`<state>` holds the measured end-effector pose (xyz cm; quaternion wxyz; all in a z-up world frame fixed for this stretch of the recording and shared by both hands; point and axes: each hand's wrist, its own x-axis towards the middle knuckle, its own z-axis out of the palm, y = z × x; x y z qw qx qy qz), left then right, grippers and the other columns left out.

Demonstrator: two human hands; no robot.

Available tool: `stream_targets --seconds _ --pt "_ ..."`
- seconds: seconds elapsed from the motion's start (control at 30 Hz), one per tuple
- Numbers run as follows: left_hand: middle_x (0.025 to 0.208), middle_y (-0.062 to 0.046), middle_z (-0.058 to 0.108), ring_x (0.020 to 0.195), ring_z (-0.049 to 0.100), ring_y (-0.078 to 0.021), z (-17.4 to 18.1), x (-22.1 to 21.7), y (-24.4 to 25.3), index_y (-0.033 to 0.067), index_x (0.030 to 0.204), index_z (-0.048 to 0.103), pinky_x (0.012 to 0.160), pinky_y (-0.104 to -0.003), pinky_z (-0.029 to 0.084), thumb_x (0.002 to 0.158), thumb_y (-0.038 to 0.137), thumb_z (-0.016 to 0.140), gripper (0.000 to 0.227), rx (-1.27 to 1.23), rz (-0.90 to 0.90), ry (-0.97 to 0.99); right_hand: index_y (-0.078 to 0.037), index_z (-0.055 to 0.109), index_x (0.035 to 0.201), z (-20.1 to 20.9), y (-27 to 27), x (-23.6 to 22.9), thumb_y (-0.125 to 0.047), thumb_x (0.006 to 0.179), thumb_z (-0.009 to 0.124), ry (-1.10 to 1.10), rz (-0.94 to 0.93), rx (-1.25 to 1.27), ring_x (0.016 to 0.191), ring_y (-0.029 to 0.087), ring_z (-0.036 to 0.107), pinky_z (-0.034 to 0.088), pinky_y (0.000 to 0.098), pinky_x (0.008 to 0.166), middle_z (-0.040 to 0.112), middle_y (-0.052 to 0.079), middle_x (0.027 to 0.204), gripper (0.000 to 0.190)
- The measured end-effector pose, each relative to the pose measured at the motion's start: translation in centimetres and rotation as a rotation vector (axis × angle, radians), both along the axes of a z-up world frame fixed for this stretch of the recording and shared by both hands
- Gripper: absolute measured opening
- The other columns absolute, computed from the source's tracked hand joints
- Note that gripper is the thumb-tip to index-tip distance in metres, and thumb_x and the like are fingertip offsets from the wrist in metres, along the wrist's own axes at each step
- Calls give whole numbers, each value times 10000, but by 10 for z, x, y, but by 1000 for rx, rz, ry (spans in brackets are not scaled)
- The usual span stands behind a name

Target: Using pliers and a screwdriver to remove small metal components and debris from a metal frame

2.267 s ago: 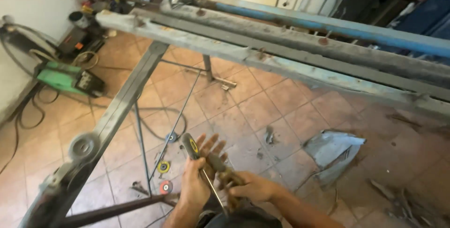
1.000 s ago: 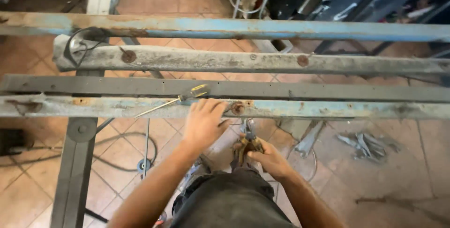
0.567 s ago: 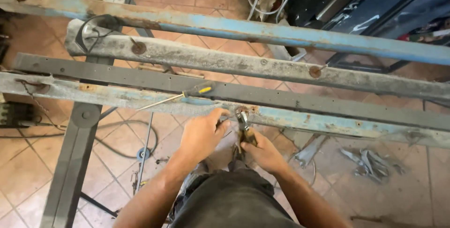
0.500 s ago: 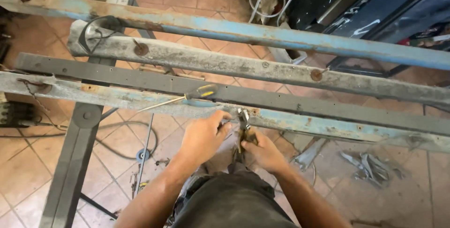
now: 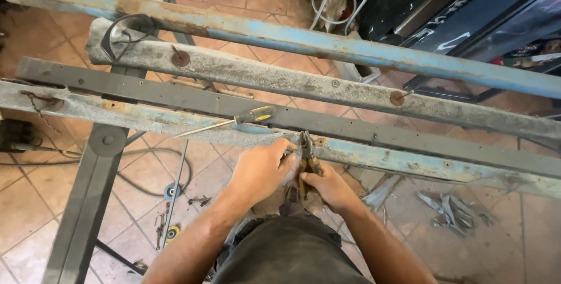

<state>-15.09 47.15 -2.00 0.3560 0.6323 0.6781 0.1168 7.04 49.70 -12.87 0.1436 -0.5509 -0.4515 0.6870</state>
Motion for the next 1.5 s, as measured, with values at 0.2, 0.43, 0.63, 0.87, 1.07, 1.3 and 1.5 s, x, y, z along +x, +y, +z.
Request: stream_targets --seconds 0.2,0.43,0.63,0.87,1.07,1.3,1.5 --pt "905 -78 817 969 771 -308 13 -30 -25 288 1210 715 881 -443 584 986 383 575 280 -44 263 -348 70 678 1086 33 -5 -14 -90 949 645 237 -158 -240 693 377 731 626 497 631 721 270 825 213" --pt "1196 -9 709 1080 648 -157 -57 -17 -66 156 1167 672 970 -350 478 921 336 561 324 -287 -112 -528 -26 668 960 37 8 -12 -247 1022 551 215 196 -181 788 250 731 594 343 734 774 168 938 257" --pt "1280 -127 451 1178 478 -243 -125 37 -58 87 1325 358 1017 -400 397 835 709 615 832 -272 50 -1262 -40 636 847 50 -3 -24 -311 979 616 170 -16 -275 560 273 600 496 371 508 628 148 707 303" --pt "533 -7 428 431 526 -200 -263 106 -44 120 767 534 376 -321 479 851 827 626 717 -500 723 -1779 33 641 855 -30 -12 -13 -285 956 721 243 -172 -249 494 361 605 565 518 505 580 226 624 343" --pt "467 -65 398 321 422 -262 -296 119 -32 215 721 390 283 -374 362 826 845 654 691 -574 985 -1578 33 655 848 -48 -12 -14 -229 943 729 232 -189 -197 458 359 615 554 512 456 584 239 586 288" --pt "410 -71 360 298 400 -259 -237 125 -23 182 586 338 282 -335 291 826 837 596 744 -510 1187 -1414 24 670 749 -26 -2 -25 -247 893 754 102 -160 -85 456 320 638 547 436 443 613 230 566 318" --pt "389 -71 359 296 425 -236 -231 117 -24 190 536 348 279 -312 286 806 811 639 737 -572 1266 -1317 52 687 712 -30 -6 -18 -268 860 802 106 -136 -92 485 347 652 561 469 458 631 266 574 371"
